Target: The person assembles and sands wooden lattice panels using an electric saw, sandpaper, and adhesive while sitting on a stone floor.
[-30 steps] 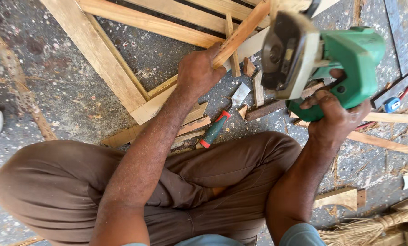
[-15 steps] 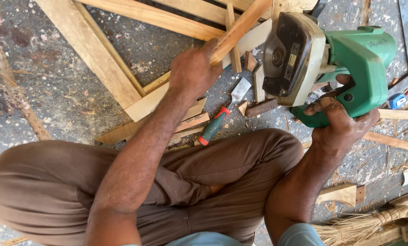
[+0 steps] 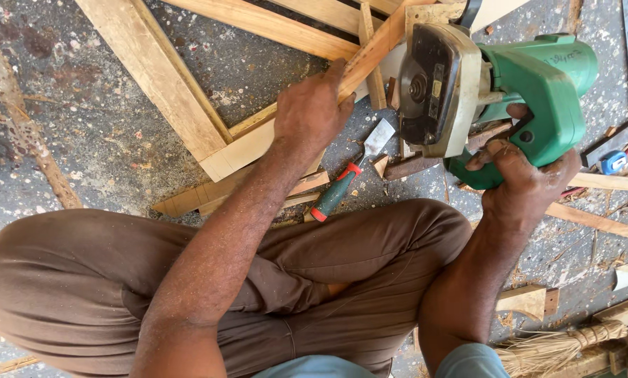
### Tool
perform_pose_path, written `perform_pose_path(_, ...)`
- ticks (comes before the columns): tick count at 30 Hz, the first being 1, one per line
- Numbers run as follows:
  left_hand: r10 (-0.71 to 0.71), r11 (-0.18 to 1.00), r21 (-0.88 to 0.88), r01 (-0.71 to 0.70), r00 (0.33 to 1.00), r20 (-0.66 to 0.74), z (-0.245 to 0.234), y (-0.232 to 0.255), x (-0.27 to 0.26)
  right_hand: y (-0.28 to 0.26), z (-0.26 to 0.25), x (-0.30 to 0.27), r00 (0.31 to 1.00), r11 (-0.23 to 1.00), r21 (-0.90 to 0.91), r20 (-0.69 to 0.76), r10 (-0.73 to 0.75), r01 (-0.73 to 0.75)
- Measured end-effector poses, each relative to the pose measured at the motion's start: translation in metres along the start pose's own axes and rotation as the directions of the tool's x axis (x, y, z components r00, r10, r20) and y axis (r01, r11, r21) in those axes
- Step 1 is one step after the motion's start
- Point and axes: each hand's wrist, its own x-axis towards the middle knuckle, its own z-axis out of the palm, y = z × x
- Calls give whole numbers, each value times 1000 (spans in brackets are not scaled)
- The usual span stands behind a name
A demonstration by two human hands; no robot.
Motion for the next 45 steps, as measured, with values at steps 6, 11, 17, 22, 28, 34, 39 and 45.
perform_pose_path(6, -4, 1000, -24, 4, 1000, -9, -1, 5, -2, 1, 0, 8, 999, 1000, 10, 43, 10, -10)
perform_pose_path(11, -27, 1000, 13, 26, 999, 38, -2, 14, -4, 8, -7, 11, 998, 1000, -13, 57, 3, -2)
perform_pose_path(17, 23, 996, -88, -30, 997, -75, 3, 5, -3, 15, -6, 12, 999, 1000, -30, 50, 1, 0)
perform_pose_path(22, 15, 997, -81, -20, 998, -58, 5, 2, -3, 23, -10, 11, 998, 993, -119, 54, -16, 22)
perform_pose_path(28, 2, 996, -87, -6, 999, -51, 3, 3, -6, 24, 0, 3, 997, 999, -17, 65, -42, 44)
perform_pose_path(34, 19, 998, -59, -24, 996, -85, 11, -1, -5, 35, -6, 2, 997, 998, 53, 65, -30, 27)
perform_pose_path(39, -9, 997, -78, 7, 999, -37, 10, 1, -3, 33, 0, 1, 999, 999, 9, 41, -32, 31)
perform_pose_path(45, 11, 998, -64, -17, 996, -94, 13, -1, -3, 27, 12, -4, 1000, 1000, 5, -15, -19, 19)
